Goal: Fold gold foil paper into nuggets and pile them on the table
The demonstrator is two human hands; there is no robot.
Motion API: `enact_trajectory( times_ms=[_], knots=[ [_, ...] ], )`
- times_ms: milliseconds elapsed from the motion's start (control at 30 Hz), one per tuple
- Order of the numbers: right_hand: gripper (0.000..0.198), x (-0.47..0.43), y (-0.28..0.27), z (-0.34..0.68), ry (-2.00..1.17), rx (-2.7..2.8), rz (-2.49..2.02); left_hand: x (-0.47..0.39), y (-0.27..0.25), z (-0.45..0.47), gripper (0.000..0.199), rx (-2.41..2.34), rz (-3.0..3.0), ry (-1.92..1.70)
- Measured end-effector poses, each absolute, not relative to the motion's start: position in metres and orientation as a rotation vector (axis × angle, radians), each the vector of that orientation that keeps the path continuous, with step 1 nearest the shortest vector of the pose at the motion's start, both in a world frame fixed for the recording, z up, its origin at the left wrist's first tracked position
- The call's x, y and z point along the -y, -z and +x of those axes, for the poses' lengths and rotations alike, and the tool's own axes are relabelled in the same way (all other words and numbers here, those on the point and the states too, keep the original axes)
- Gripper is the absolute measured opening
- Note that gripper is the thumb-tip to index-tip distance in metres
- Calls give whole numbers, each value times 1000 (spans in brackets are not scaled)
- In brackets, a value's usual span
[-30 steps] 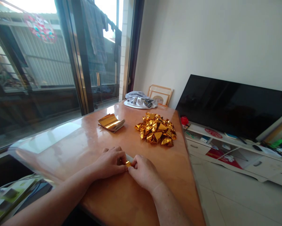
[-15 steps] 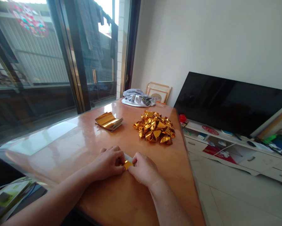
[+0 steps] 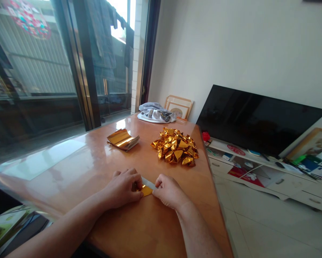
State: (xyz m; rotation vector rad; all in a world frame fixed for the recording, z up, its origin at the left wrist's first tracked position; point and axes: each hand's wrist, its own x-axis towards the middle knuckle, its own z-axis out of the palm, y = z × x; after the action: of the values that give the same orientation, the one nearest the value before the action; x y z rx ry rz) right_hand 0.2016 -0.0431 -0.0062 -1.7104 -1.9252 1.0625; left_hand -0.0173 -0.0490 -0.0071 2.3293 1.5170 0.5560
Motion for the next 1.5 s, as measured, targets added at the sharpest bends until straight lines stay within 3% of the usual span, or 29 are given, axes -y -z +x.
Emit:
enact_trajectory(
  times_ms=[567, 867, 1300, 1500],
  knots=[
    [12, 48, 8, 204, -905, 1960, -1721, 52, 4, -14, 14, -1557, 2328, -522],
    [41, 50, 4, 185, -534, 2064, -1975, 50, 8, -16, 17, -1544, 2322, -560],
    [28, 42, 8, 182, -447, 1985, -2005, 53, 3, -15, 13, -1570, 2346, -520],
    [14, 41, 14, 193, -656, 1927, -1796, 54, 2, -13, 9, -1593, 2392, -508]
  ],
)
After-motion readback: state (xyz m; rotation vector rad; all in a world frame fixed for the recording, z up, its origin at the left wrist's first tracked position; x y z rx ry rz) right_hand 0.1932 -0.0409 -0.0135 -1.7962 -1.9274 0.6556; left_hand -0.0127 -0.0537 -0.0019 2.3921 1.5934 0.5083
